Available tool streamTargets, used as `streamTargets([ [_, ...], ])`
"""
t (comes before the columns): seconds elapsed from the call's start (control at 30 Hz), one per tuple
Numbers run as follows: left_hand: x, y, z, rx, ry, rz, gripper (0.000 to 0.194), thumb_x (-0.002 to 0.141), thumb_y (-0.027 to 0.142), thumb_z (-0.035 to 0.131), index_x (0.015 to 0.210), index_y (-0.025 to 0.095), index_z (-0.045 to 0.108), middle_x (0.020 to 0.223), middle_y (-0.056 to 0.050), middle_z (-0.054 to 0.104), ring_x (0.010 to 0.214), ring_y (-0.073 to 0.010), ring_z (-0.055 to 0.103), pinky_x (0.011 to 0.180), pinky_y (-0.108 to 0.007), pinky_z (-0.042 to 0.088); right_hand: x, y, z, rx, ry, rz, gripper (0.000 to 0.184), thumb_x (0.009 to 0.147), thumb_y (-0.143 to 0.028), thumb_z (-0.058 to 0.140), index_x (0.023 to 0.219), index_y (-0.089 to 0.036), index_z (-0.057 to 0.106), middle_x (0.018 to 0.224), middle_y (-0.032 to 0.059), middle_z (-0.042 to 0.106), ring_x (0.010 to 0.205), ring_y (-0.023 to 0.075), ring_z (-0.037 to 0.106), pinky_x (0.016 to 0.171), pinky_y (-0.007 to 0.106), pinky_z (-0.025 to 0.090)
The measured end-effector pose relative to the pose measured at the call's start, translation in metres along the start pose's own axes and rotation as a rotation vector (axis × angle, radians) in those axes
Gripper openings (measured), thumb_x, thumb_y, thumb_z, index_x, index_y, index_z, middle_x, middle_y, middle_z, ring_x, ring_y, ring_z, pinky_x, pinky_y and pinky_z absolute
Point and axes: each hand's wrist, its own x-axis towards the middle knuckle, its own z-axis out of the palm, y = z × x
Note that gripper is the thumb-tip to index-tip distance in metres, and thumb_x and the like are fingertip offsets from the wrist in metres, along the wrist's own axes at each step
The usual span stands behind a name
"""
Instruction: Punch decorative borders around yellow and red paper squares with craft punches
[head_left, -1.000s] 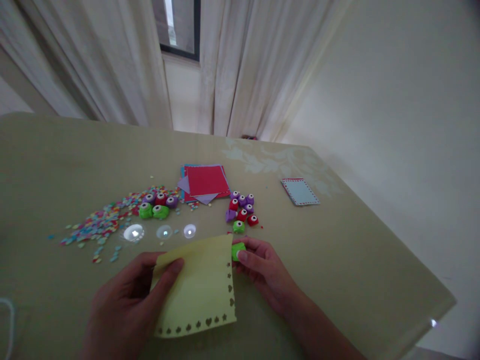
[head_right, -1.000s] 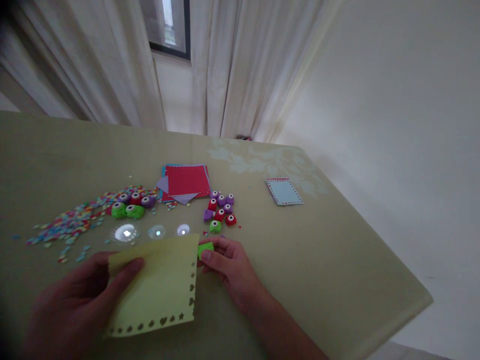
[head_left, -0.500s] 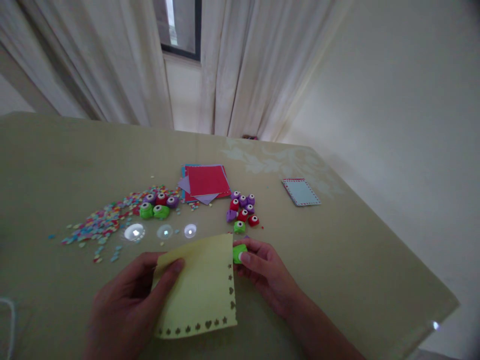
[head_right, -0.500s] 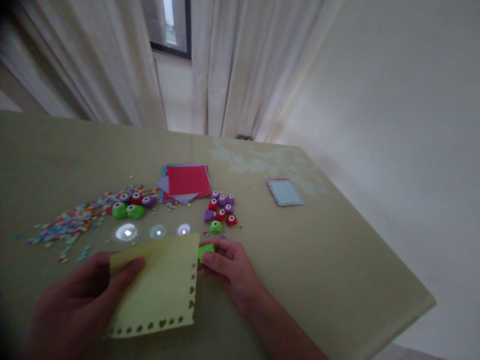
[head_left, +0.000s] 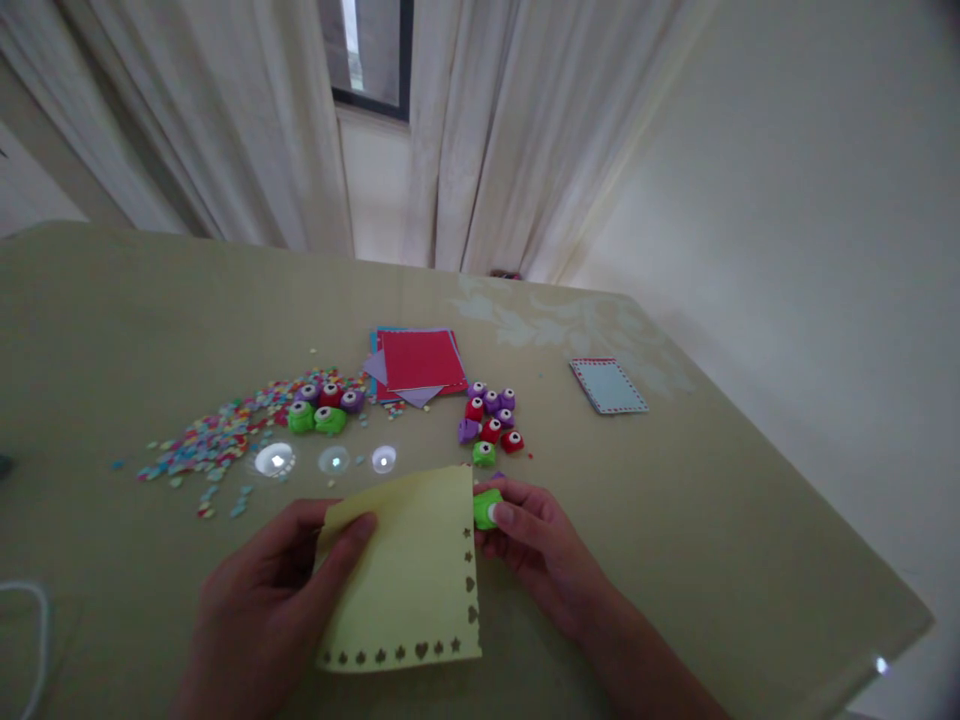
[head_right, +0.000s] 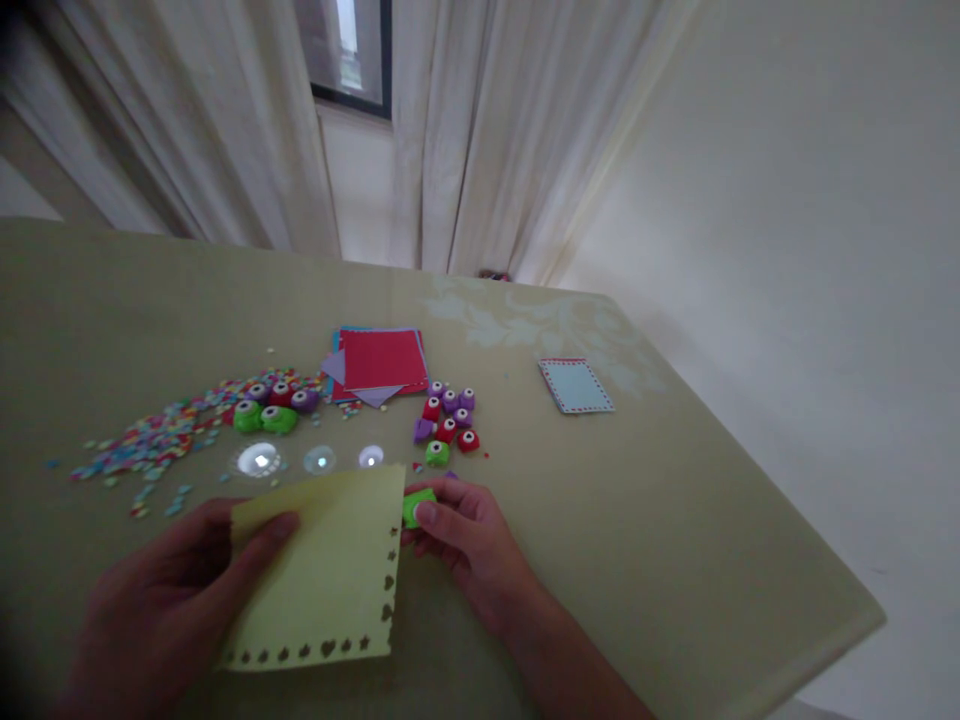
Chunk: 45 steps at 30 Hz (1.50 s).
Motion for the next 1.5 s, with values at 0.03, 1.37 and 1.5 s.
streamTargets([
  [0.03, 0.001, -0.001, 0.0, -0.001, 0.002, 0.003, 0.039, 0.078, 0.066, 0.079, 0.088, 0.028, 0.075, 0.067, 0.004, 0.08, 0.05, -0.017, 0.071, 0.039, -0.019, 0.048, 0.0, 0.0, 0.0, -0.001, -0.002, -0.002, 0.041, 0.07, -0.043, 0.1, 0.098, -0.017, 0.086, 0.085, 0.0024, 0.081, 0.067, 0.0091, 0.071, 0.063, 0.016, 0.052],
  [1.37, -0.005, 0.001, 0.008, -0.12, -0.184, -0.022, 0.04, 0.078, 0.063, 0.081, 0.083, 0.024, 0.076, 0.067, 0.0, 0.078, 0.056, -0.0179, 0.071, 0.044, -0.019, 0.05, 0.0, 0.007, 0.003, 0.009, 0.139, 0.079, 0.051, 0.06, -0.035, 0.106, 0.099, -0.016, 0.078, 0.09, 0.005, 0.083, 0.071, 0.0155, 0.075, 0.07, 0.027, 0.058],
  [1.5, -0.005, 0.003, 0.006, -0.102, -0.178, -0.035, 0.041, 0.077, 0.064, 0.081, 0.085, 0.024, 0.076, 0.068, 0.0, 0.079, 0.057, -0.0176, 0.071, 0.045, -0.019, 0.051, -0.001, 0.007, 0.003, 0.023, 0.153, 0.093, 0.053, 0.06, -0.032, 0.105, 0.101, -0.016, 0.076, 0.093, 0.0054, 0.084, 0.075, 0.018, 0.077, 0.074, 0.03, 0.058],
])
